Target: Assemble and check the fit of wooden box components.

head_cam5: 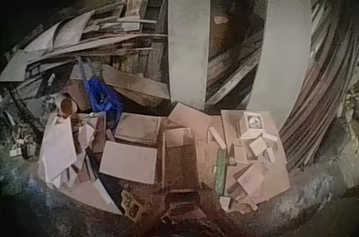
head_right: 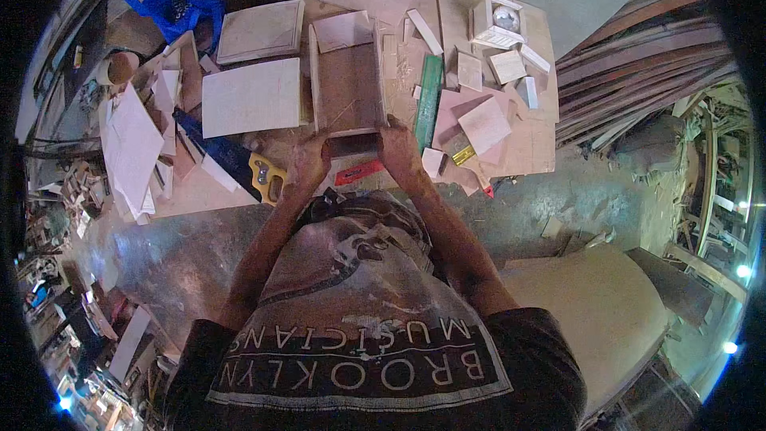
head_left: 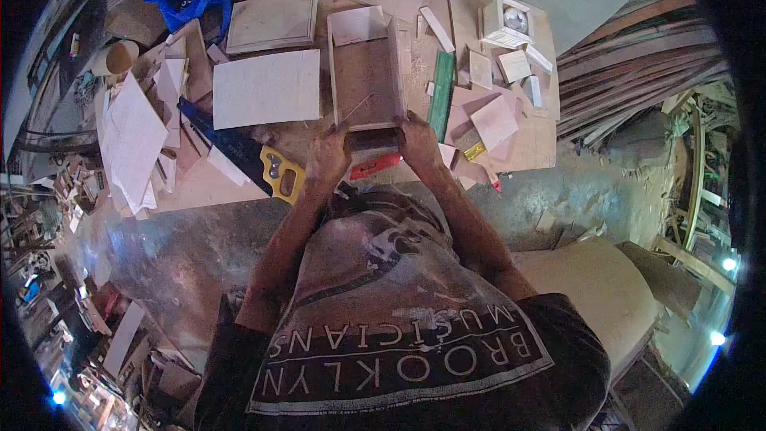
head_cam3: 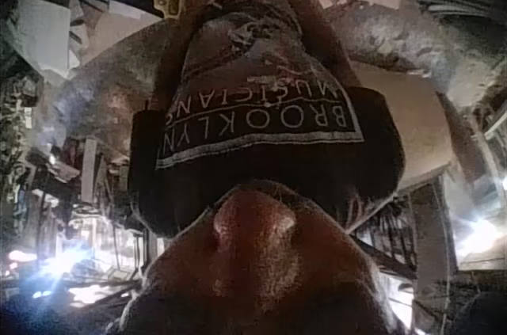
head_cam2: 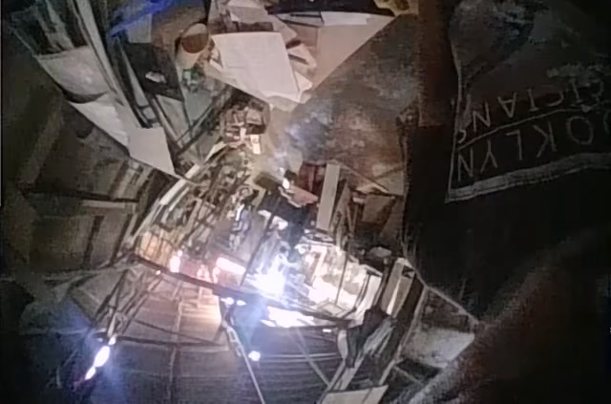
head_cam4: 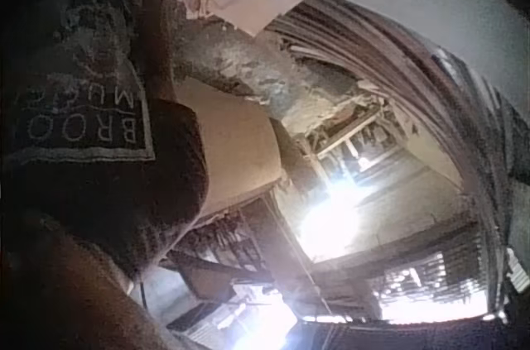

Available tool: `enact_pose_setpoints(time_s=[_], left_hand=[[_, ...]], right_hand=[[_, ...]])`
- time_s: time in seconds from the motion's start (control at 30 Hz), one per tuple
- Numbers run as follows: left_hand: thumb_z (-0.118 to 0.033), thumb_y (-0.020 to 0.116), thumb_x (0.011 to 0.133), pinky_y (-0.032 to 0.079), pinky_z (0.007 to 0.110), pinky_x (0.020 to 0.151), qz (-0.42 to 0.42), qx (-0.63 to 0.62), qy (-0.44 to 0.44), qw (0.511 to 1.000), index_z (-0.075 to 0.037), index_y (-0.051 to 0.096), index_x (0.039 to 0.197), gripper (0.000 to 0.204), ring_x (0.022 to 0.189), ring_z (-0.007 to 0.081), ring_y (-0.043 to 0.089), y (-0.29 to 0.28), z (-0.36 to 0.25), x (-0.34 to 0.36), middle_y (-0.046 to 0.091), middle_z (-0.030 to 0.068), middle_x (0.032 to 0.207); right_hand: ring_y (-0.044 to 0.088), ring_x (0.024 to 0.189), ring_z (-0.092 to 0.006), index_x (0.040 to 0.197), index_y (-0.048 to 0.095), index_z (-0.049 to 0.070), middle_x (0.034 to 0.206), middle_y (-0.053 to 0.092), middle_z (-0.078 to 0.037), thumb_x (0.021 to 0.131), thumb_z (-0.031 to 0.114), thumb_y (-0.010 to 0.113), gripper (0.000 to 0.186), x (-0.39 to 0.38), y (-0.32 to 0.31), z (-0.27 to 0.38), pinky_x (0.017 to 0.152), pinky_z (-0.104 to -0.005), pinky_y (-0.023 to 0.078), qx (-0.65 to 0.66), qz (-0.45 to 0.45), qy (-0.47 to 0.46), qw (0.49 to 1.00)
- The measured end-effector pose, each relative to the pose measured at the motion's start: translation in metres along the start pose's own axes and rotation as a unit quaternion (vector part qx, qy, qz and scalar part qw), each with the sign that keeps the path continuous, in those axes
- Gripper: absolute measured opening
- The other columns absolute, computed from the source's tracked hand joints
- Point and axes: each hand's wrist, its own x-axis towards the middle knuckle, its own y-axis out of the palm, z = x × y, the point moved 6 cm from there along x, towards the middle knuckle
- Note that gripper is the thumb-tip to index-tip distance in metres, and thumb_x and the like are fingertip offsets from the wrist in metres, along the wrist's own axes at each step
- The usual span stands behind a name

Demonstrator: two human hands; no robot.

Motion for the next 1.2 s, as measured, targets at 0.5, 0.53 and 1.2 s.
enact_pose_setpoints(time_s=[0.5,0.53,1.2], left_hand=[[-0.008,0.053,0.083,0.052,0.051,0.076,0.025,-0.005,-0.008,1.000,0.001,0.060,0.107,0.027,0.086,0.0448,0.063,-0.003,-0.003,0.002,0.063,0.0284,0.093],[-0.009,0.053,0.084,0.052,0.052,0.076,0.036,-0.005,-0.021,0.999,0.001,0.060,0.109,0.028,0.086,0.0453,0.063,-0.002,-0.002,0.002,0.063,0.0287,0.093],[-0.008,0.053,0.083,0.051,0.052,0.080,0.016,-0.037,-0.018,0.999,-0.004,0.055,0.122,0.040,0.089,0.0452,0.062,-0.015,-0.015,0.008,0.062,0.0296,0.099]], right_hand=[[0.061,0.093,-0.0416,0.102,0.060,-0.005,0.094,0.062,-0.027,0.077,0.000,0.056,0.026,0.000,-0.007,0.009,0.081,-0.0477,0.052,0.023,-0.038,-0.051,0.998],[0.061,0.093,-0.0418,0.101,0.059,-0.006,0.094,0.062,-0.027,0.077,0.000,0.056,0.026,0.000,-0.005,0.006,0.081,-0.0476,0.052,0.025,-0.035,-0.039,0.998],[0.062,0.091,-0.0429,0.112,0.059,-0.005,0.098,0.062,-0.028,0.077,0.001,0.057,0.036,0.001,-0.014,0.007,0.083,-0.0475,0.051,0.052,-0.028,-0.014,0.998]])
